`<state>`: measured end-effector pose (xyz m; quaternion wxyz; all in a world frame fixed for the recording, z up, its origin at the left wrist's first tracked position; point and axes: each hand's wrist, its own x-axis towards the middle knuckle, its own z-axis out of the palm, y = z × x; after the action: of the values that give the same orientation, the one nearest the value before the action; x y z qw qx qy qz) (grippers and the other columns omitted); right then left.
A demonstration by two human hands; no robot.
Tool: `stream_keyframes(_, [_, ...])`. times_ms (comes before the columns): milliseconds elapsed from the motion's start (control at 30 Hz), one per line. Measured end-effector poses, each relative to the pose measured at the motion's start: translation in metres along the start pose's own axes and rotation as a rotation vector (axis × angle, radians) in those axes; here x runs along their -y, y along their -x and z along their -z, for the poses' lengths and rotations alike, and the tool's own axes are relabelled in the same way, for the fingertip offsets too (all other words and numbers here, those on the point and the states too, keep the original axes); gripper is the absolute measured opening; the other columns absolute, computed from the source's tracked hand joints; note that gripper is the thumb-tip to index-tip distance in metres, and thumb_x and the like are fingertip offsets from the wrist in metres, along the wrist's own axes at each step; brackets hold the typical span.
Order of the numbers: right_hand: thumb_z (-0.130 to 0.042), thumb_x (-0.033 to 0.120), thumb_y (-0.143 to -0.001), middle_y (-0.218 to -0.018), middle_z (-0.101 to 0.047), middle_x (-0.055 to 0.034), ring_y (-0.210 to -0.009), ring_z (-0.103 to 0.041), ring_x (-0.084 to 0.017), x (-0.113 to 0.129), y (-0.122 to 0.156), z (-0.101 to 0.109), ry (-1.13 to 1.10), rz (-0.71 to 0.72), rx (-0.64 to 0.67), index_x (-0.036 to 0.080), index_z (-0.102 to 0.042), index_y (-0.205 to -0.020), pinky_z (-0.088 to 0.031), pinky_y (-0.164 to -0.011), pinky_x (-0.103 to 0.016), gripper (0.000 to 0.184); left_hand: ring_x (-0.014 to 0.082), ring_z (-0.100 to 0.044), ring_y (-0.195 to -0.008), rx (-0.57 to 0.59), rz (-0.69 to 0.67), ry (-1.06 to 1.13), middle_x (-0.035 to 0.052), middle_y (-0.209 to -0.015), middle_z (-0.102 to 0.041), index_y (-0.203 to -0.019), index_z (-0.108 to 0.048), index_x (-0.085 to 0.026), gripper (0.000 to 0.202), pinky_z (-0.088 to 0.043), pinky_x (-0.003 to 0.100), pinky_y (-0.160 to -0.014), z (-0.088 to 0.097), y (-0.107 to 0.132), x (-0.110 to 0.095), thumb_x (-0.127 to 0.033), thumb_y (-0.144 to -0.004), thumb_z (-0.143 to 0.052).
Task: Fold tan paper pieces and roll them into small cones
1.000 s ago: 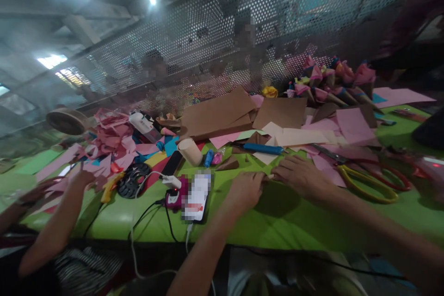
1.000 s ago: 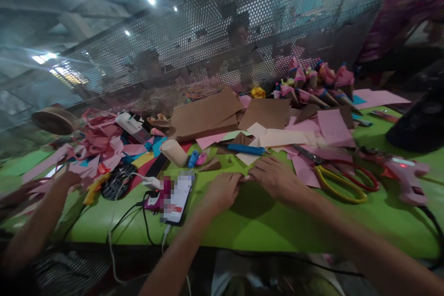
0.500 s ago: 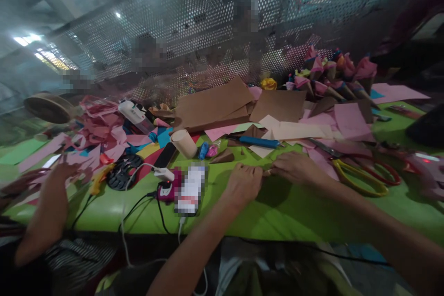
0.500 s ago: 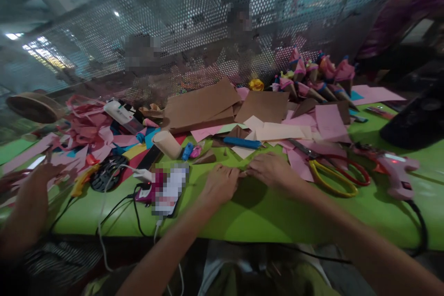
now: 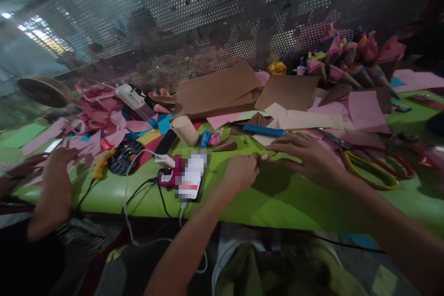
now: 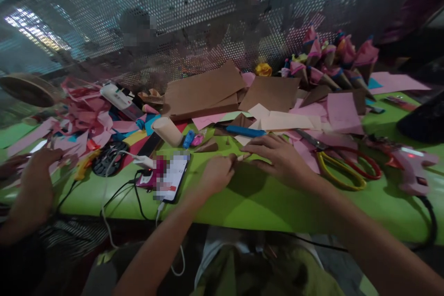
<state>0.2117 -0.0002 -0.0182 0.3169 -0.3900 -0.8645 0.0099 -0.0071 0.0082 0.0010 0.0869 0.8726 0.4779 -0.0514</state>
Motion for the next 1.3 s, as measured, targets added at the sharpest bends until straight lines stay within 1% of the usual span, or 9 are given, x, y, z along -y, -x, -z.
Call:
stream_keyframes(133, [-0.057,0.025,-0.101,-0.110,-0.076,-0.0083,-0.103,-0.064,-0.025,0.007,-0.001,0.005,0.109,0.062,0.001,0.029,-0.077,-0.113,-0.041,-0.088,-0.039,0.024,0.0251,-0.071,-0.089,0.014,-0.007,0.111,0.0094,-0.099,-0.075,-0.110,-0.060,-0.018,0.023,-0.049,0.034,-0.075,0.000,0.003,0.005,-0.028,-0.104,-0.039])
stream_keyframes(300, [-0.058,0.025,-0.101,-0.097,-0.076,-0.0079,-0.095,-0.060,-0.023,0.014,-0.003,0.006,0.186,0.088,-0.004,0.027,-0.078,-0.106,-0.038,-0.083,-0.038,0.021,0.0231,-0.070,-0.094,0.029,-0.077,0.241,0.0082,-0.105,-0.075,-0.107,-0.061,-0.020,0.031,-0.048,0.032,-0.076,0.000,0.005,0.007,-0.035,-0.107,-0.034])
stream_keyframes(400, [-0.053,0.024,-0.102,-0.096,-0.074,-0.0080,-0.094,-0.056,-0.024,0.016,-0.003,0.004,0.254,0.097,0.078,0.024,-0.075,-0.106,-0.036,-0.085,-0.038,0.023,0.0233,-0.070,-0.090,0.037,-0.097,0.181,0.0080,-0.100,-0.075,-0.107,-0.062,-0.019,0.031,-0.048,0.032,-0.075,0.001,0.006,0.006,-0.037,-0.106,-0.036])
stream_keyframes(533, [-0.049,0.029,-0.104,-0.087,-0.071,-0.0065,-0.088,-0.055,-0.023,0.016,-0.004,0.001,0.326,0.092,0.156,0.022,-0.072,-0.092,-0.035,-0.083,-0.038,0.026,0.0253,-0.070,-0.086,0.008,-0.107,0.031,0.0098,-0.093,-0.075,-0.108,-0.063,-0.017,0.032,-0.048,0.035,-0.077,0.000,0.004,0.003,-0.035,-0.106,-0.037])
stream_keyframes(733, [-0.047,0.027,-0.104,-0.086,-0.069,-0.0039,-0.086,-0.057,-0.022,0.007,-0.003,-0.006,0.184,0.026,0.137,0.024,-0.068,-0.086,-0.035,-0.079,-0.037,0.028,0.0248,-0.072,-0.082,-0.089,-0.164,-0.067,0.0102,-0.084,-0.075,-0.105,-0.064,-0.015,0.026,-0.047,0.038,-0.082,-0.009,-0.002,0.000,-0.030,-0.104,-0.042])
stream_keyframes(833, [-0.042,0.031,-0.106,-0.082,-0.067,-0.0040,-0.084,-0.057,-0.022,0.002,0.000,-0.011,0.144,0.022,0.114,0.024,-0.066,-0.083,-0.035,-0.077,-0.037,0.034,0.0246,-0.072,-0.085,-0.096,-0.191,-0.112,0.0098,-0.086,-0.076,-0.107,-0.063,-0.015,0.021,-0.045,0.039,-0.085,-0.011,-0.004,0.001,-0.027,-0.102,-0.046])
stream_keyframes(967, [-0.041,0.032,-0.105,-0.077,-0.064,-0.0046,-0.081,-0.057,-0.022,0.001,0.001,-0.016,0.132,-0.042,0.116,0.025,-0.062,-0.075,-0.036,-0.076,-0.037,0.038,0.0246,-0.073,-0.088,-0.096,-0.200,-0.163,0.0103,-0.092,-0.078,-0.108,-0.062,-0.015,0.017,-0.043,0.039,-0.085,-0.012,-0.004,0.001,-0.026,-0.098,-0.053])
stream_keyframes(1167, [-0.041,0.040,-0.104,-0.071,-0.062,-0.0043,-0.077,-0.056,-0.022,-0.002,-0.003,-0.017,0.042,-0.079,0.155,0.025,-0.061,-0.070,-0.038,-0.071,-0.037,0.042,0.0241,-0.073,-0.082,-0.176,-0.214,-0.160,0.0093,-0.081,-0.076,-0.102,-0.064,-0.015,0.017,-0.041,0.039,-0.082,-0.018,-0.003,0.000,-0.025,-0.099,-0.051])
stream_keyframes(1300, [-0.037,0.046,-0.105,-0.073,-0.063,-0.0051,-0.078,-0.056,-0.023,-0.005,-0.003,-0.018,0.010,-0.093,0.166,0.025,-0.063,-0.072,-0.038,-0.071,-0.037,0.047,0.0238,-0.072,-0.082,-0.217,-0.202,-0.146,0.0093,-0.082,-0.075,-0.099,-0.065,-0.015,0.018,-0.040,0.040,-0.082,-0.021,-0.005,0.001,-0.025,-0.099,-0.051])
